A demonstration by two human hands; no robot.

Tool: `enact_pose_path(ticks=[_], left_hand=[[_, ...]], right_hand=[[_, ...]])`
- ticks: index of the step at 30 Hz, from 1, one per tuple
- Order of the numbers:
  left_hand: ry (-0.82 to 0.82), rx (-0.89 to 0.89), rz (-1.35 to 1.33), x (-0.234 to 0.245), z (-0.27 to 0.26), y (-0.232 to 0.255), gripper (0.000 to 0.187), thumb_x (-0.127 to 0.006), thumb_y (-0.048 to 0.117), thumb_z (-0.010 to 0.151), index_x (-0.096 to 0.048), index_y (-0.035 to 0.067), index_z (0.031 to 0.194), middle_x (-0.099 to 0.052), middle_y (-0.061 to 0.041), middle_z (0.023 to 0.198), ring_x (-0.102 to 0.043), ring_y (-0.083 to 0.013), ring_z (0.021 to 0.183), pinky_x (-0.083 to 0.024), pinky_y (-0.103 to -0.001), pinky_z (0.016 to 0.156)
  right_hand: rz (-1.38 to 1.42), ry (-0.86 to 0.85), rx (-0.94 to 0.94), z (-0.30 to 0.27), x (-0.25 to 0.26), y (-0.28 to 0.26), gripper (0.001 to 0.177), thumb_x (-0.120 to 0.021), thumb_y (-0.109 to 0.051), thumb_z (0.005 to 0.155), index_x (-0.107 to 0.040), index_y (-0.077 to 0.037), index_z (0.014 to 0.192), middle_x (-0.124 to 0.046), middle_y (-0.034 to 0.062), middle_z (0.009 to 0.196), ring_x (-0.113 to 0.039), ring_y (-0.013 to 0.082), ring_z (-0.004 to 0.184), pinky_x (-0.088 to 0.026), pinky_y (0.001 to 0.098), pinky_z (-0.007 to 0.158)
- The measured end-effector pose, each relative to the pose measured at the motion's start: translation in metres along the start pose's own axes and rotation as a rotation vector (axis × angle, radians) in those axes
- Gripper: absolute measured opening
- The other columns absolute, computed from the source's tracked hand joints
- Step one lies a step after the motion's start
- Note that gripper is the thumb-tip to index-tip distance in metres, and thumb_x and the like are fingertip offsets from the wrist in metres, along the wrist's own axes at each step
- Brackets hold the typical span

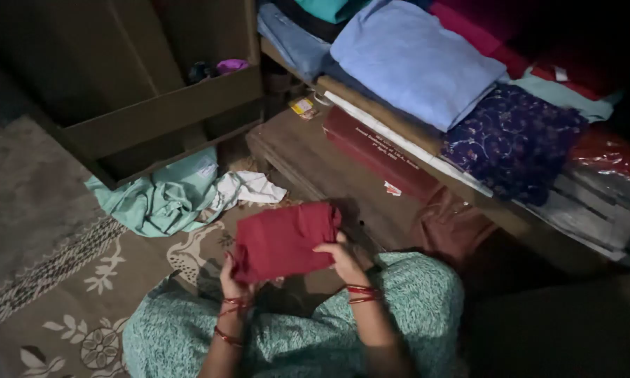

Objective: Folding clothes and organizing a bag inside a low-level wardrobe shelf.

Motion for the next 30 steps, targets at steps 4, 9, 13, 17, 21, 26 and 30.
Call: enact_pose_path(ticks=[4,9,13,17,21,26,30], left_hand=[[-0.080,0.102,0.068,0.006,0.003,-0.009,0.073,-0.061,0.052,0.094,-0.053,0.002,0.146,-0.060,-0.015,0.145,-0.055,-0.0345,0.133,-0.043,-0.050,0.109],[-0.217,0.193,0.497,-0.060,-0.028,-0.036,0.064,-0.069,0.013,0.081,-0.054,0.005,0.143,-0.063,-0.012,0.139,-0.062,-0.0296,0.125,-0.048,-0.045,0.107],[-0.147,-0.002,0.449,-0.095,-0.042,-0.056,0.062,-0.072,0.005,0.083,-0.055,-0.001,0.142,-0.065,-0.017,0.133,-0.064,-0.0309,0.119,-0.051,-0.043,0.103],[-0.082,-0.060,0.571,-0.131,-0.068,-0.084,0.058,-0.070,0.005,0.087,-0.053,0.003,0.143,-0.066,-0.010,0.132,-0.064,-0.0248,0.116,-0.051,-0.039,0.098],[-0.300,-0.096,0.642,-0.202,-0.104,-0.090,0.065,-0.069,0.003,0.092,-0.041,0.003,0.151,-0.061,-0.013,0.138,-0.060,-0.0235,0.122,-0.050,-0.036,0.102],[-0.603,-0.182,0.762,-0.257,-0.123,-0.092,0.084,-0.071,-0.002,0.090,-0.026,0.006,0.159,-0.049,-0.013,0.151,-0.052,-0.0232,0.135,-0.045,-0.036,0.111],[-0.935,-0.200,0.693,-0.367,-0.169,-0.062,0.095,-0.067,-0.004,0.091,-0.009,0.010,0.165,-0.048,-0.020,0.152,-0.052,-0.0226,0.139,-0.044,-0.037,0.114]], right_hand=[[0.288,-0.318,0.211,0.027,0.025,0.004,0.058,-0.070,0.004,0.070,-0.063,-0.004,0.127,-0.068,0.0109,0.126,-0.067,0.0258,0.118,-0.052,0.0416,0.102],[0.801,-0.320,0.140,0.027,0.051,0.000,0.047,-0.066,-0.027,0.094,-0.060,-0.001,0.132,-0.066,0.0136,0.135,-0.062,0.0279,0.126,-0.044,0.0440,0.109],[1.209,-0.549,0.274,0.068,0.081,0.067,0.046,-0.060,-0.033,0.115,-0.056,0.003,0.143,-0.061,0.0150,0.137,-0.055,0.0269,0.133,-0.037,0.0392,0.120],[0.710,-0.201,0.226,0.013,0.060,0.050,0.047,-0.067,-0.023,0.090,-0.060,-0.004,0.133,-0.067,0.0075,0.131,-0.063,0.0214,0.121,-0.048,0.0388,0.107],[0.456,-0.081,0.301,-0.071,0.048,-0.044,0.044,-0.074,-0.004,0.085,-0.064,0.002,0.127,-0.070,0.0162,0.116,-0.070,0.0282,0.101,-0.057,0.0433,0.090],[0.404,0.042,0.443,-0.098,0.097,-0.091,0.050,-0.073,0.002,0.079,-0.062,-0.002,0.128,-0.069,0.0138,0.116,-0.069,0.0270,0.101,-0.058,0.0416,0.090],[0.380,0.112,0.551,-0.186,0.076,-0.216,0.063,-0.067,0.001,0.073,-0.058,-0.004,0.135,-0.070,0.0118,0.120,-0.070,0.0268,0.102,-0.057,0.0414,0.089]])
Point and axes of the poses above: each hand's wrist, its own z-axis towards the middle knuckle, its own x-axis out of the back of the hand, y = z × x, the point moved 7 cm from there along z, towards the middle knuckle
